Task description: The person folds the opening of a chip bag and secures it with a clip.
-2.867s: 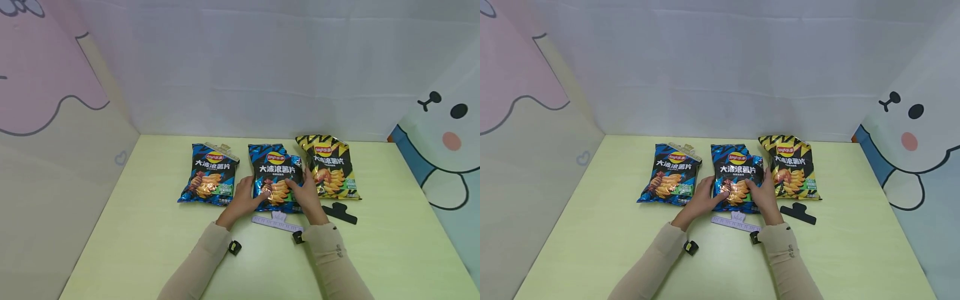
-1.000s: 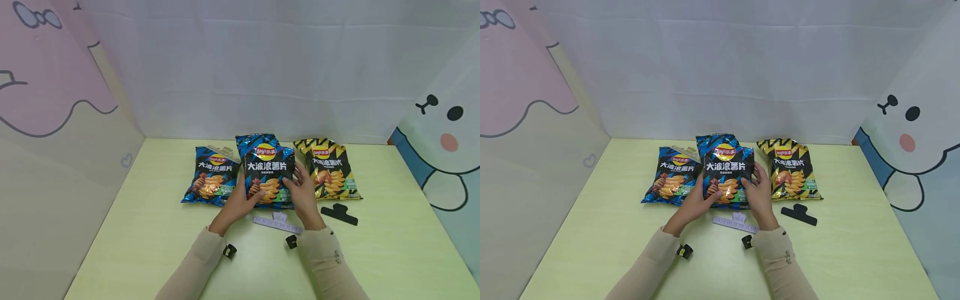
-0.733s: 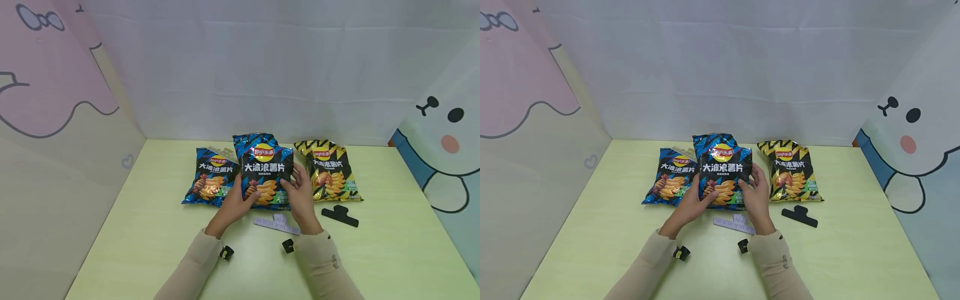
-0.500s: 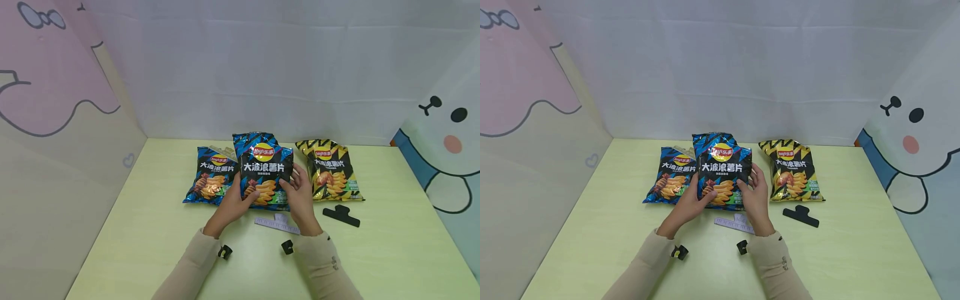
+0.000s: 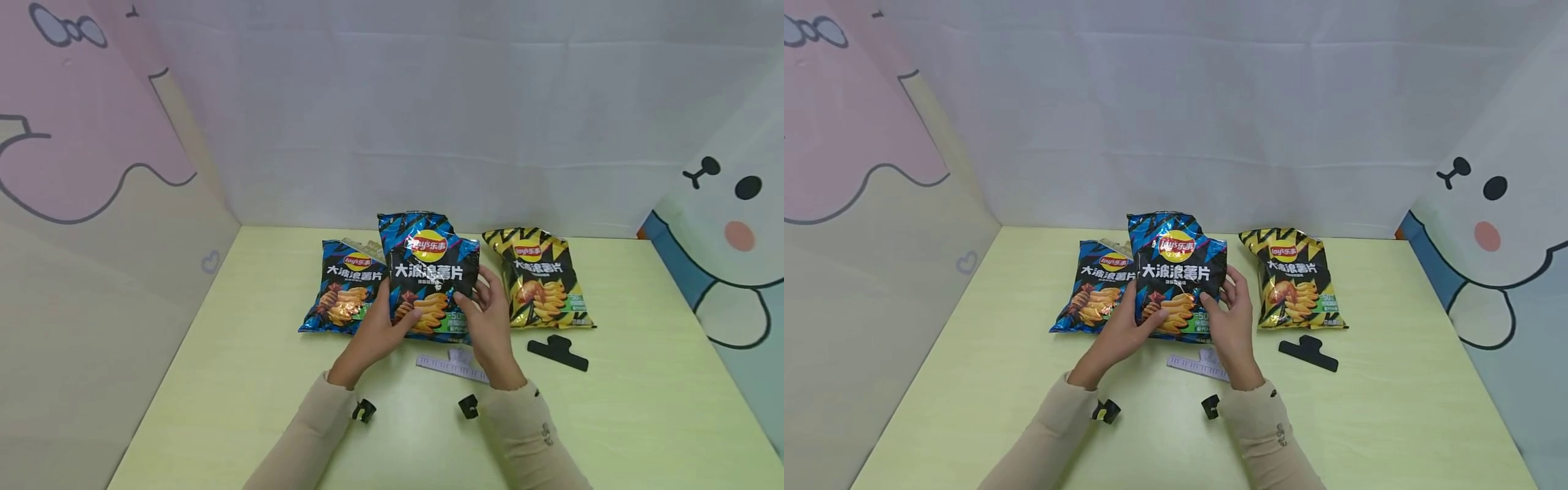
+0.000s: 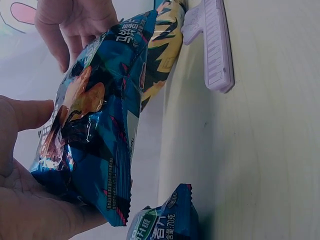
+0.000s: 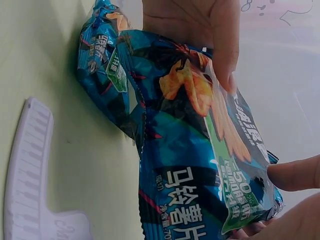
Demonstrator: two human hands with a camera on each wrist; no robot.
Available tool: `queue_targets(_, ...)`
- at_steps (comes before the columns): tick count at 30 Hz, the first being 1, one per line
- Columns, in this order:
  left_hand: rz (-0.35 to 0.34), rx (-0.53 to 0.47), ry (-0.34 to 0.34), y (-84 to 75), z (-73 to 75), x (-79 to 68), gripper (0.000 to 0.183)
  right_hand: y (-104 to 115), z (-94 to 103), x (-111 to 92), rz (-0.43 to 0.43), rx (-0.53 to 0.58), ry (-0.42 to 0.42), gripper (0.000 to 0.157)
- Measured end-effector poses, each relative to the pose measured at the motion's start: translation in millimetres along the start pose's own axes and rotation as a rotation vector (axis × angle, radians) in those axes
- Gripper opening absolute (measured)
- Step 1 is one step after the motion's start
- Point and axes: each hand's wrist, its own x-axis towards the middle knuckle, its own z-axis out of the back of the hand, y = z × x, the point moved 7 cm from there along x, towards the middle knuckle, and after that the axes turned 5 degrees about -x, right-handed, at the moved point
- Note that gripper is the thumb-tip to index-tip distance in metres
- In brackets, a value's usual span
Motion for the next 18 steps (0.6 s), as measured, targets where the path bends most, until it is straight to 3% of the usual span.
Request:
queue_targets(12, 0.001, -0.009, -0.025, -1.7, 6.5, -7.5, 0.095, 6, -2.2, -9, -0.024, 0.008, 0.038, 0.06)
queue_targets(18, 0.004, -0.015, -0.049, -2.1, 10.1, -19.3, 0.093, 7, -5.5, -19, -0.021, 0.013, 0.052, 0.06)
